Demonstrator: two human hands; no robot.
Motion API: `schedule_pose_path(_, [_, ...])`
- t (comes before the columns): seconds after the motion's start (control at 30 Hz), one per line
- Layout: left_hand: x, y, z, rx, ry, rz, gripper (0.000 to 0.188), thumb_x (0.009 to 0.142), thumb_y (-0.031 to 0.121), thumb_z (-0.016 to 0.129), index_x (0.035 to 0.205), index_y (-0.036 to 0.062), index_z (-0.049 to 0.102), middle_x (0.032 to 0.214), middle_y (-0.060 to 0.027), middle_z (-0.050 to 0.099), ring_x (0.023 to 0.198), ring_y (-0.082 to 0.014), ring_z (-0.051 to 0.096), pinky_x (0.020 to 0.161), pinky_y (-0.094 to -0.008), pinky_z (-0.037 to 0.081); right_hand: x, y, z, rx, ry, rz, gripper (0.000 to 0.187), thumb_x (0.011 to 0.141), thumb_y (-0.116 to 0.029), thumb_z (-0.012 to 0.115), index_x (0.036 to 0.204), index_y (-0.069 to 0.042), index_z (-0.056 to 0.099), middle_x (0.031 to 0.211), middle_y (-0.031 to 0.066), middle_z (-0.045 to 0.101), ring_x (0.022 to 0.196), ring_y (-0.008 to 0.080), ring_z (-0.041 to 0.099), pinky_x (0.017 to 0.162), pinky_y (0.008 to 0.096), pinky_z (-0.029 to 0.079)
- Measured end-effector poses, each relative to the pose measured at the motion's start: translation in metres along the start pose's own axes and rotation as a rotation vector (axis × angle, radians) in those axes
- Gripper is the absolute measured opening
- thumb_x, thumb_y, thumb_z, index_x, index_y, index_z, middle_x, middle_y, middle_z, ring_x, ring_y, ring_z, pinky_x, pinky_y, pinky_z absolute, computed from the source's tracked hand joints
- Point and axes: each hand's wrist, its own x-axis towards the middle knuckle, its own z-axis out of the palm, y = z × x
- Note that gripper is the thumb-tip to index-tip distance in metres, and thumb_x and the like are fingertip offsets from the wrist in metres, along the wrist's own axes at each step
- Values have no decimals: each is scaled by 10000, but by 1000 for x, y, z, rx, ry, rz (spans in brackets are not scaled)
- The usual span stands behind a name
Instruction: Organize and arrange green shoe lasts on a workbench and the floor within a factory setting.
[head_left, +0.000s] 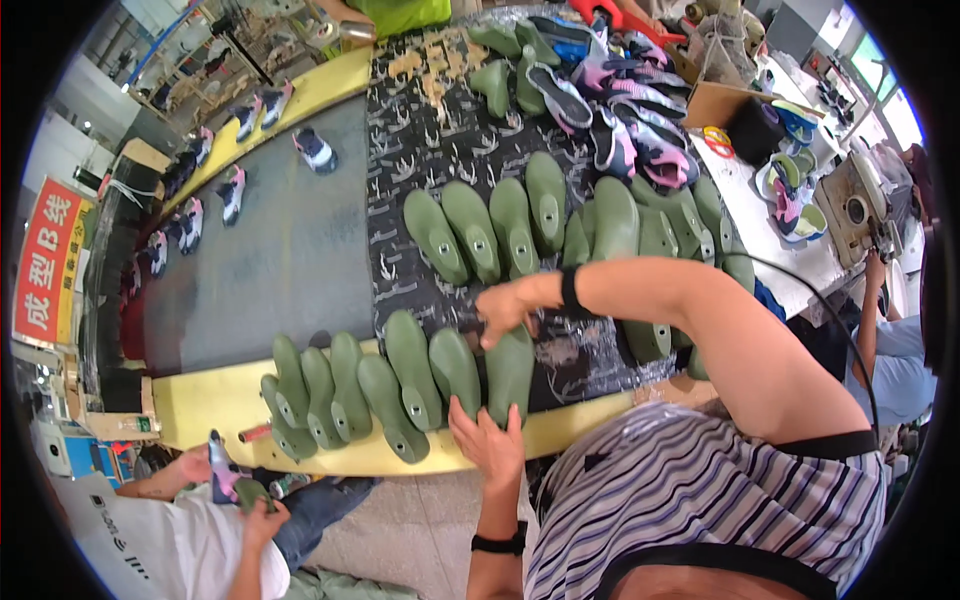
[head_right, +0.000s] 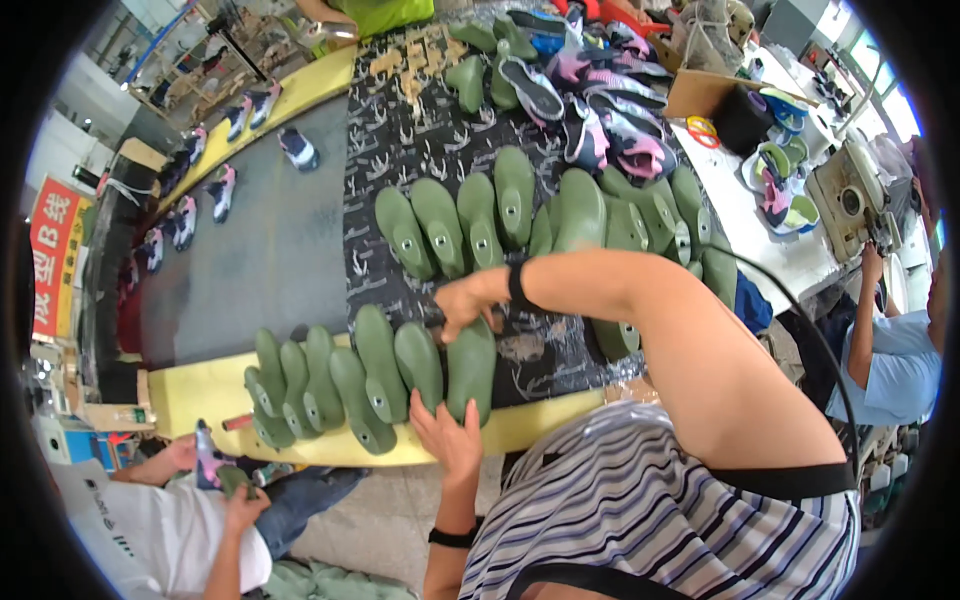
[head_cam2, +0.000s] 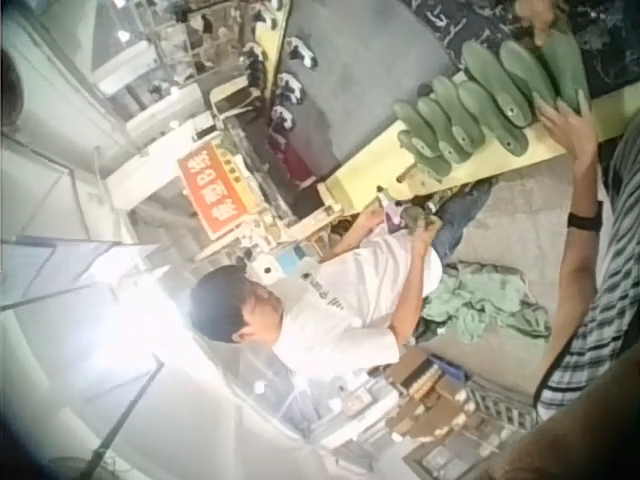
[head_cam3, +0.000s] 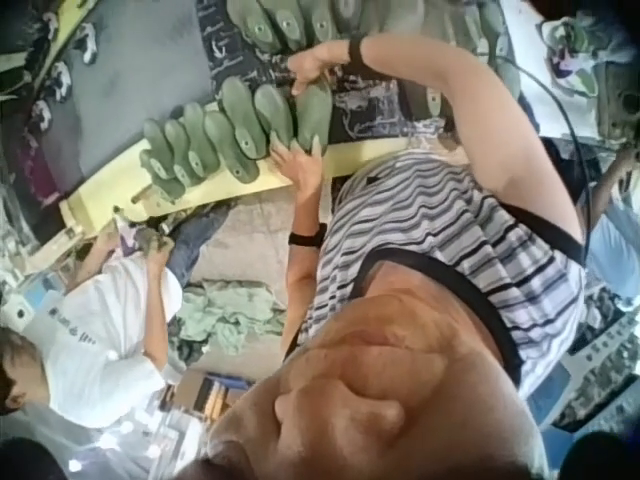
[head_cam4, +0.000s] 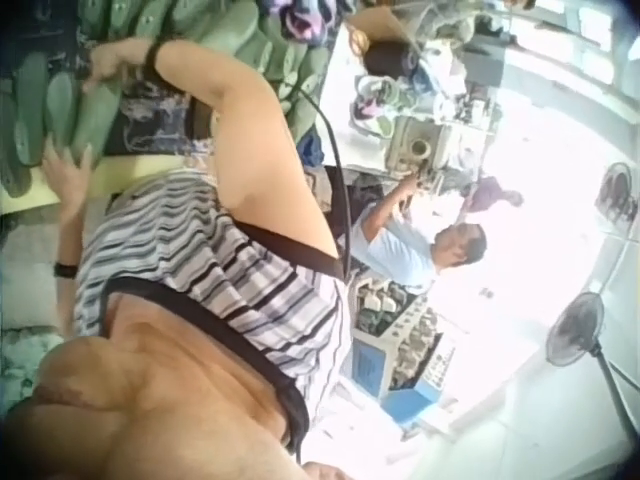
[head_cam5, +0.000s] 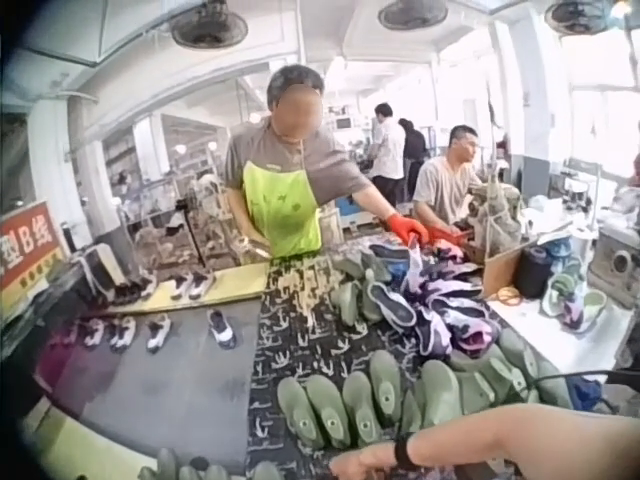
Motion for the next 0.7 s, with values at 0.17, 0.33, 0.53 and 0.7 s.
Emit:
schedule_pose_path(0.17, [17, -13, -9, -206, -64, -32, 404, 785, 228, 681, 1062, -50, 583, 1301, -290, 399, 1155, -457, 414, 953, -518, 353, -88, 0, -9, -106, 413, -278, 395, 808, -295, 658, 938, 75, 617, 768, 173, 641, 593, 252, 645, 484, 332, 521])
schedule_pose_path(0.33, [41, -17, -12, -146, -109, -40, 466, 773, 155, 689, 1172, -31, 536, 1242, -249, 478, 1120, -426, 465, 952, -473, 367, -152, 24, -92, 562, 733, -99, 356, 889, -285, 604, 1048, 34, 617, 856, 97, 654, 659, 181, 632, 453, 291, 528])
schedule_pose_path(0.53, [126, 0, -12, -232, -2, 89, 471, 764, 105, 688, 1185, -28, 523, 1249, -218, 489, 1132, -399, 475, 960, -442, 386, -72, 51, -202, 1139, 1102, -401, 308, 913, -134, 539, 1080, 125, 521, 1078, 207, 576, 892, 292, 617, 656, 394, 589])
schedule_pose_path(0.7, [231, 3, 10, -293, -130, 168, 573, 796, 171, 670, 1277, -29, 431, 1284, -248, 430, 1165, -419, 445, 972, -471, 371, 14, 78, -256, 605, 801, -78, 359, 896, -269, 540, 1003, 70, 590, 954, 262, 646, 909, 349, 662, 706, 375, 567])
